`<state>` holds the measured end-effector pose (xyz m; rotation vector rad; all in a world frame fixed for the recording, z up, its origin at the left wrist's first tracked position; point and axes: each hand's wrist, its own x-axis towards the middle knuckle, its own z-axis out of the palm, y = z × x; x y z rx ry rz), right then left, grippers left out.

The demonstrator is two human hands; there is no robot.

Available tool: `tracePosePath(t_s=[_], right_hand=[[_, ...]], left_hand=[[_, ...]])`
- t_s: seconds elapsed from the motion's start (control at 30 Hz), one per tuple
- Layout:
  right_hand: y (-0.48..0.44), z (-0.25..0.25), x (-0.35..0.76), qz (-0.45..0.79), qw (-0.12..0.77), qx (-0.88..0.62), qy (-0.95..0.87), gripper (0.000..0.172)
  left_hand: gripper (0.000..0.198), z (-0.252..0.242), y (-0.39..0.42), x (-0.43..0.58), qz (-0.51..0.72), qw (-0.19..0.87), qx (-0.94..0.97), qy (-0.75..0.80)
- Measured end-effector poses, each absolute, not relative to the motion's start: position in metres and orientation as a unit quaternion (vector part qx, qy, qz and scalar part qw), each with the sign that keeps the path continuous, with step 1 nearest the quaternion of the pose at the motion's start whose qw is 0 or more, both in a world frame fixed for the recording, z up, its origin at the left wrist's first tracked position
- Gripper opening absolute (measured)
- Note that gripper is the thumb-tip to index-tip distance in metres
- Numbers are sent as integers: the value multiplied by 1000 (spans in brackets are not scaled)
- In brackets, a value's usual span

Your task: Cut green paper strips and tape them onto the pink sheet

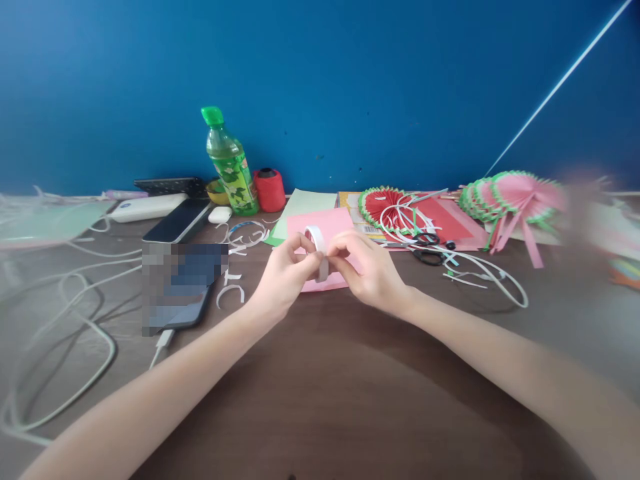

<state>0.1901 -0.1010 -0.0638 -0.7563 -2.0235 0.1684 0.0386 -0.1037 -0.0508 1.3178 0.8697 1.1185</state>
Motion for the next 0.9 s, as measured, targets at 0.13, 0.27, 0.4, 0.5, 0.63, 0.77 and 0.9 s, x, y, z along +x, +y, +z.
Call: tracePosePath(t_s=[0.13,0.27,0.4,0.5,0.63,0.77,0.9], right_hand=[[-100,-62,190,112,471,-321,-814,10],[-99,-60,191,182,491,-334,-784,4],[-97,-60,191,231,516,-344,-750,3],[-97,-59,191,228,510,-337,-758,2],[-97,-57,190,205,481,-352,-776,7],[-96,-56,191,205,468,-357,-782,8],[-95,-57,193,203,459,-341,-795,8]], left_hand=[[18,-53,-101,37,478,586,539,370],[17,-50,-100,37,474,588,533,382],[19,-51,-99,37,469,602,524,379],[19,-52,-99,36,465,598,530,381],[18,-52,-99,36,455,561,563,402],[17,-51,-100,36,450,558,562,413],[17,-50,-101,38,444,597,526,413]])
